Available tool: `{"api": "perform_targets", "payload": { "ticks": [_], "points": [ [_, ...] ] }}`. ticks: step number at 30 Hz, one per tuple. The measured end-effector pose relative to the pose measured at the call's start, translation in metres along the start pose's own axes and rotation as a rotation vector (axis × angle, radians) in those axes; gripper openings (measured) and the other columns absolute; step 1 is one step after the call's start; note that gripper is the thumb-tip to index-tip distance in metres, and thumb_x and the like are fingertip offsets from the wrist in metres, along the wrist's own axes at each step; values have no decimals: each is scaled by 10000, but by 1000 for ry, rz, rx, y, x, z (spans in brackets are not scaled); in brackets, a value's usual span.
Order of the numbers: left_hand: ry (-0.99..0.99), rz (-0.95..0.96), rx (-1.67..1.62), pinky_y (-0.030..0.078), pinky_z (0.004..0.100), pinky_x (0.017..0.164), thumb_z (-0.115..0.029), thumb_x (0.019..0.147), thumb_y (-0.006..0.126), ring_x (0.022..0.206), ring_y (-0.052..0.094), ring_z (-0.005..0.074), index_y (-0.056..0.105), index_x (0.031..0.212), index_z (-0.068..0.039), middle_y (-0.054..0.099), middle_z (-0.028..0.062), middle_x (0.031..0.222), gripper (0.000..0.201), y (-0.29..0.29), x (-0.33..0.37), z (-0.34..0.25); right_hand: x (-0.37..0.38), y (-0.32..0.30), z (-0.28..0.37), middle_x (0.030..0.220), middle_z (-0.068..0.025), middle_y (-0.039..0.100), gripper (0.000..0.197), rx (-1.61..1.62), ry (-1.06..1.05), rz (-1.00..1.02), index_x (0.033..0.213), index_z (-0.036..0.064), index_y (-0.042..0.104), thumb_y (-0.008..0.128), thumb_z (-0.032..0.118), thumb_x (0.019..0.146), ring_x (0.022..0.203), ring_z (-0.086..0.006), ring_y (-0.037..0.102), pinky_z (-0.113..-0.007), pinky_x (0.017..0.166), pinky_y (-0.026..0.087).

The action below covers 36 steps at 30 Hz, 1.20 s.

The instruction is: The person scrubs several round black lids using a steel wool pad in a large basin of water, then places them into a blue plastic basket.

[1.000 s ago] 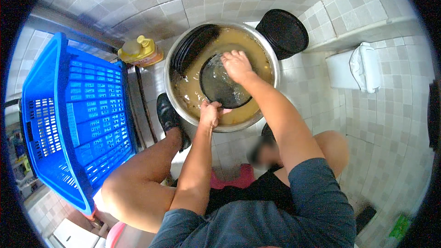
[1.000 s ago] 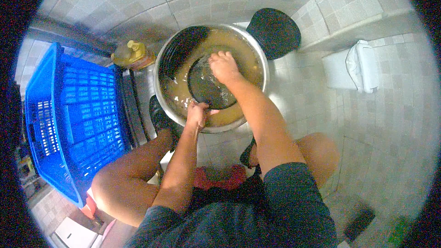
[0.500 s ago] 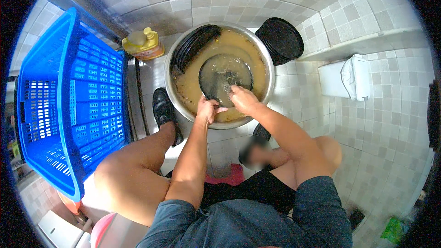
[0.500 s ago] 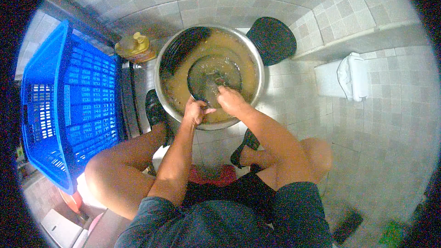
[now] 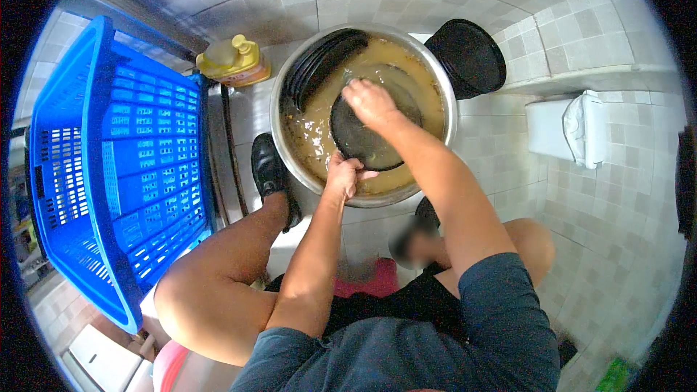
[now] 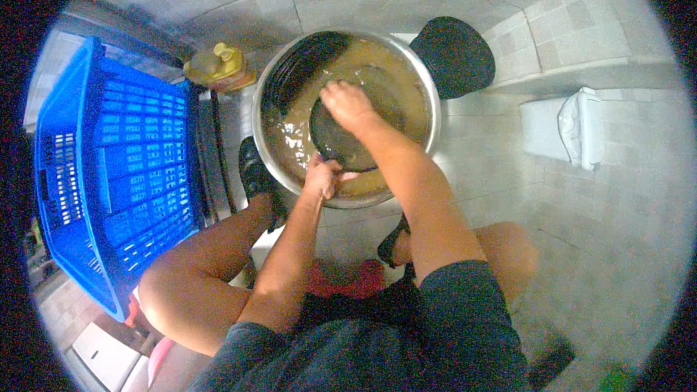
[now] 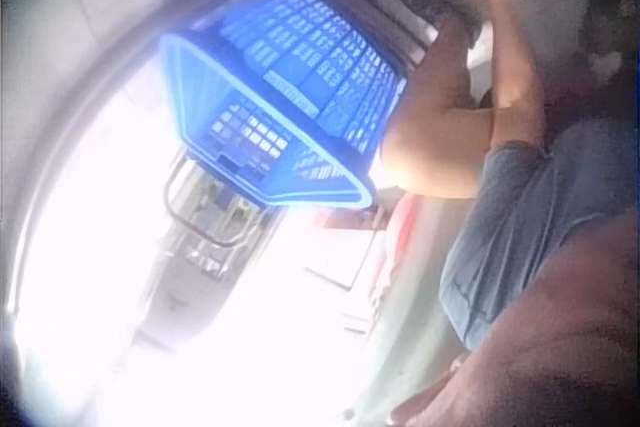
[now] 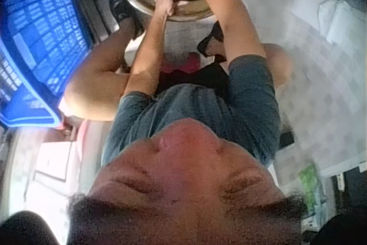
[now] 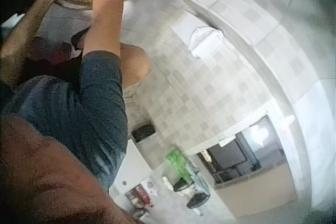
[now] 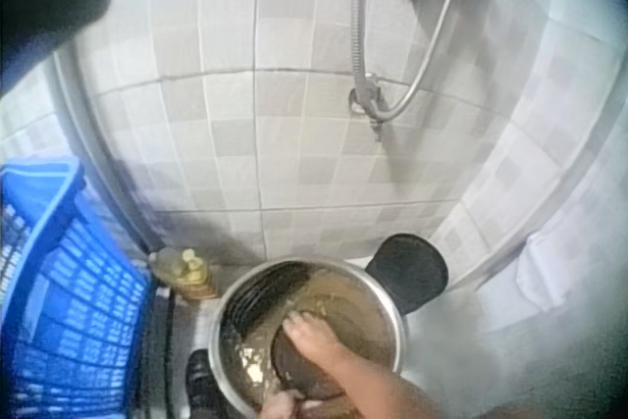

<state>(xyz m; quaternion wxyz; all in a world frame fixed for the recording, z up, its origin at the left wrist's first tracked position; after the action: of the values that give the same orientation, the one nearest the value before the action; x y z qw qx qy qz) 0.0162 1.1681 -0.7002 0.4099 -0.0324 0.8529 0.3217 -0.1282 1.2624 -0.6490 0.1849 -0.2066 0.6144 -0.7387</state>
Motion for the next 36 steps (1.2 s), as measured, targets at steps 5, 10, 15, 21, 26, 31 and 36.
{"api": "perform_targets", "payload": {
  "ticks": [5, 10, 15, 21, 26, 31, 36],
  "points": [
    [33, -26, -64, 635, 532, 665, 156, 765, 422, 987, 618, 394, 464, 1246, -12, 568, 192, 1197, 512, 1, 1, 2, -14, -8, -49, 1019, -140, 675, 185, -168, 176, 88, 984, 41, 677, 553, 89, 854, 968, -293, 670, -420, 826, 554],
    [74, 22, -85, 633, 547, 647, 145, 767, 430, 978, 619, 407, 484, 1209, -12, 565, 188, 1183, 472, 1, 7, 9, -57, -16, -71, 975, -173, 691, 169, -218, 314, 221, 955, 15, 684, 564, 65, 848, 913, -324, 695, -432, 787, 573],
    [76, -60, -109, 635, 518, 586, 136, 762, 427, 898, 636, 381, 518, 1127, -10, 589, 176, 1111, 404, 3, 7, 7, -112, -20, -52, 906, -236, 706, 155, -29, 461, 395, 896, -5, 694, 575, 69, 831, 863, -369, 713, -465, 779, 579],
    [71, 10, -116, 614, 557, 666, -43, 843, 474, 980, 616, 393, 523, 1155, -37, 541, 187, 1233, 316, -18, 17, 6, -122, -12, 27, 888, -274, 661, 124, 310, 337, 492, 851, -49, 644, 622, 62, 799, 898, -424, 658, -488, 813, 531],
    [0, 97, -202, 508, 623, 864, -456, 936, 343, 1159, 560, 371, 461, 1350, -98, 513, 128, 1354, 560, -8, 9, -3, -87, -2, 60, 886, -255, 652, 180, 442, 334, 291, 887, -43, 632, 665, 123, 824, 878, -432, 640, -496, 791, 518],
    [-10, 162, -231, 483, 628, 897, -533, 952, 267, 1170, 560, 399, 446, 1366, -82, 511, 160, 1367, 638, -2, -2, -8, -29, 0, 63, 933, -245, 654, 174, 562, 579, -106, 936, -16, 650, 675, 118, 827, 895, -431, 636, -482, 785, 520],
    [-11, 148, -301, 503, 601, 868, -511, 958, 256, 1140, 582, 395, 464, 1329, -72, 536, 172, 1329, 612, 5, -4, -5, -55, 3, 63, 966, -238, 657, 157, 516, 454, 174, 896, -2, 677, 656, 136, 825, 897, -423, 640, -477, 796, 524]
  ]
}}
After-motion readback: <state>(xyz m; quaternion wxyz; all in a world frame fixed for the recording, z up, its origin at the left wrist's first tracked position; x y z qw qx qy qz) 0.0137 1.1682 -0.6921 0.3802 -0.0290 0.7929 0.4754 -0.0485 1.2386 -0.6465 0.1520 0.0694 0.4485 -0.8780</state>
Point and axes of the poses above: each hand's wrist, its own x-axis towards the middle knuckle, its own y-axis out of the palm, z = x × y, the point moved 4 cm from there along x, towards the middle knuckle
